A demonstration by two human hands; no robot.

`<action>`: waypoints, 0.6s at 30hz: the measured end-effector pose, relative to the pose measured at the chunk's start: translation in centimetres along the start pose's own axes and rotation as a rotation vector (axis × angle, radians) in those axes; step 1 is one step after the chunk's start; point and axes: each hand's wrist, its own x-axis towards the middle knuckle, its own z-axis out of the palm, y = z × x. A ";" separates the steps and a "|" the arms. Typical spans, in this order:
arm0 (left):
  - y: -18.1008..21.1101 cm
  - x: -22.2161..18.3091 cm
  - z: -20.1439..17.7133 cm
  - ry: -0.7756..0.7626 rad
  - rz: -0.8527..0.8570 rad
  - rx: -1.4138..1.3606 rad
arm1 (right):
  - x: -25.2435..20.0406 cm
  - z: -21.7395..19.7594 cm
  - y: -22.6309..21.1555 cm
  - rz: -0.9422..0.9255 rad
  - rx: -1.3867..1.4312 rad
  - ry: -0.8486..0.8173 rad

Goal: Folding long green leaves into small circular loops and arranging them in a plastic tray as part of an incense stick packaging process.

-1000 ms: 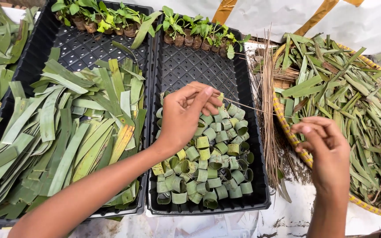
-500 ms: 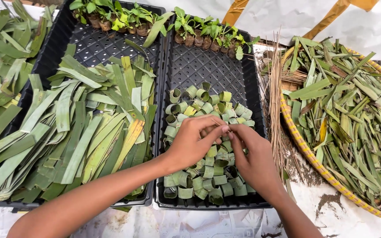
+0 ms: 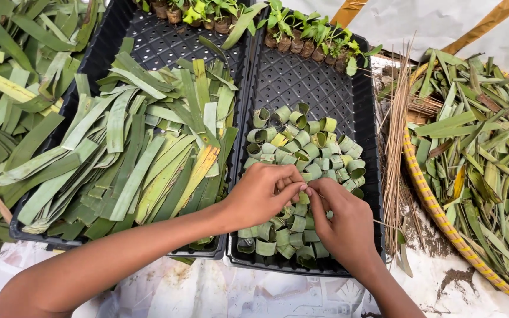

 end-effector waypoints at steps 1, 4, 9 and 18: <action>0.0 -0.1 -0.3 -0.024 -0.020 -0.035 | -0.1 0.2 -0.2 0.002 -0.037 0.013; -0.2 -0.7 -0.9 -0.034 -0.013 -0.028 | -0.1 0.5 -1.0 0.021 -0.057 0.007; 0.3 -1.8 -3.2 -0.039 0.025 0.207 | 0.1 1.6 -0.4 0.088 -0.067 -0.019; -0.8 -5.7 -9.7 0.137 -0.030 0.654 | 1.1 4.4 3.5 -0.094 -0.581 0.187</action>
